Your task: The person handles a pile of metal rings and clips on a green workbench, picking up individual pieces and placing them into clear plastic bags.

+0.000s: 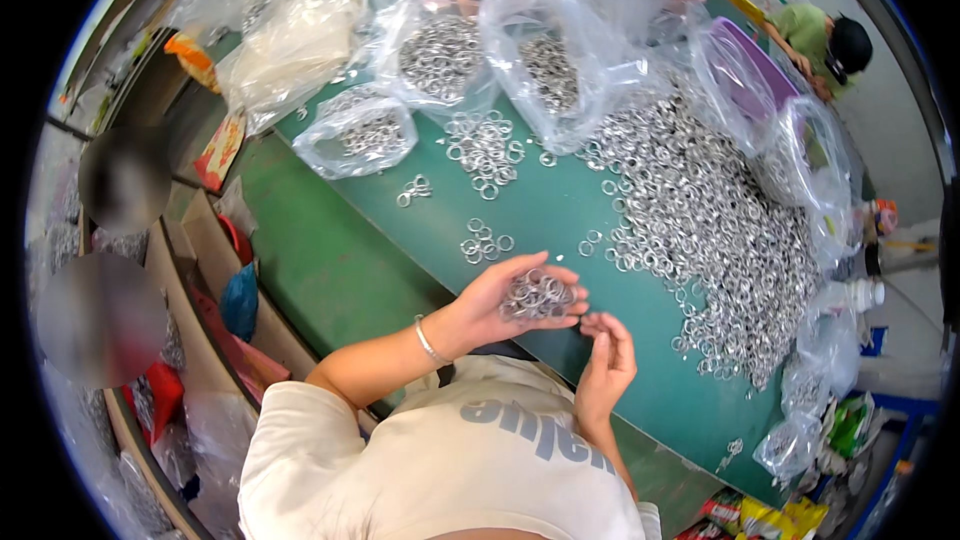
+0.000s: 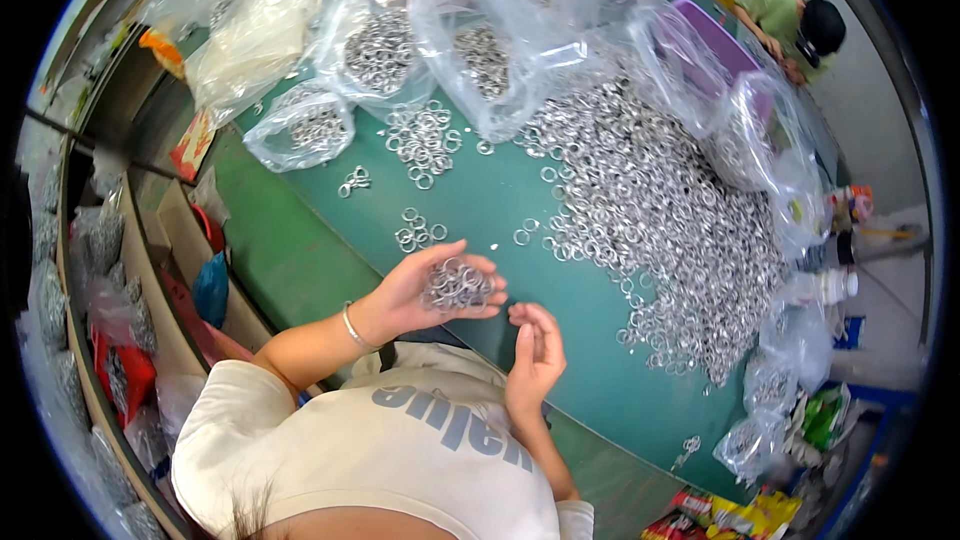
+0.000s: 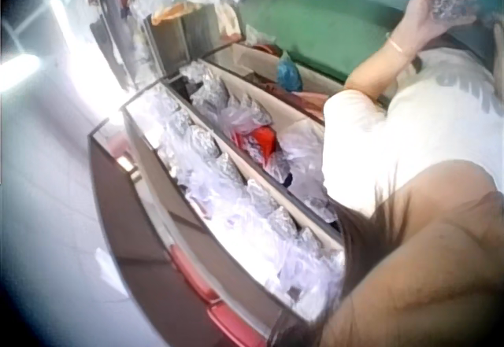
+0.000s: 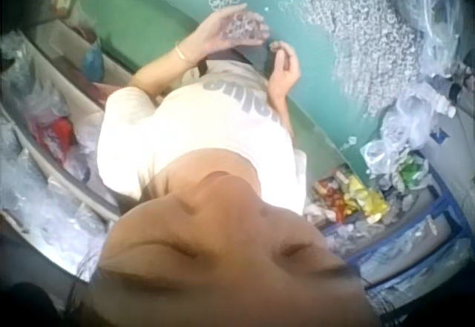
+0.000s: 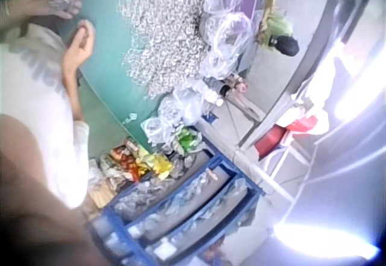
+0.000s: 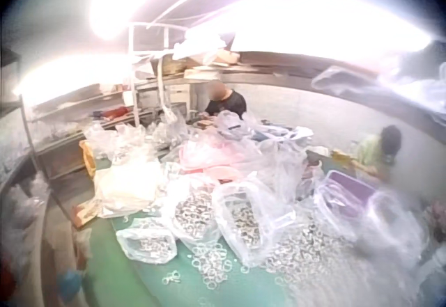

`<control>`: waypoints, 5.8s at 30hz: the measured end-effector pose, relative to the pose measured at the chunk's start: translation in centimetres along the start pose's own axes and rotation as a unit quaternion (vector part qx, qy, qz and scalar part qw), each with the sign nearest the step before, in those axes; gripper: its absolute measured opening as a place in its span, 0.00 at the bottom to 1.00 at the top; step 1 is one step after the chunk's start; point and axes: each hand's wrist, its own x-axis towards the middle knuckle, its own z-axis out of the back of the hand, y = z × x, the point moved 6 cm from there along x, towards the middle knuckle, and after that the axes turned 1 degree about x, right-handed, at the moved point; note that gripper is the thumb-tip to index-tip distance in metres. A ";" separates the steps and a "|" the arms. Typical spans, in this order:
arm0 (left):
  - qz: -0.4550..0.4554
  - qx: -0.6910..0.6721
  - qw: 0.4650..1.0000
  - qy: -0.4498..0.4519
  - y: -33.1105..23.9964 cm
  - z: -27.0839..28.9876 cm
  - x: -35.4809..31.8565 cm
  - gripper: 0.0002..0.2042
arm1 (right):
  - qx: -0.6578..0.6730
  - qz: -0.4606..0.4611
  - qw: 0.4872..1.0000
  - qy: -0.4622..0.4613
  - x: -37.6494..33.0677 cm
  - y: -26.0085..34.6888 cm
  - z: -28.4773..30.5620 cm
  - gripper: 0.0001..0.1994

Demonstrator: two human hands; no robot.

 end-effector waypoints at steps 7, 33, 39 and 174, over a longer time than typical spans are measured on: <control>0.021 -0.149 0.986 0.068 3.4 -4.4 6.4 0.21 | 0.186 0.040 0.976 -0.105 2.4 2.4 1.1 0.19; 0.020 -0.016 0.988 0.151 1.2 -21.0 20.4 0.21 | -0.018 0.043 0.989 -0.141 4.8 1.8 11.7 0.14; 0.023 0.008 0.990 0.142 1.4 -21.6 21.4 0.21 | -0.008 0.026 0.991 -0.131 5.4 1.1 11.6 0.13; -0.115 -0.020 0.992 0.055 2.4 17.6 -7.0 0.22 | -0.435 0.240 0.721 0.484 5.0 -3.3 -17.0 0.26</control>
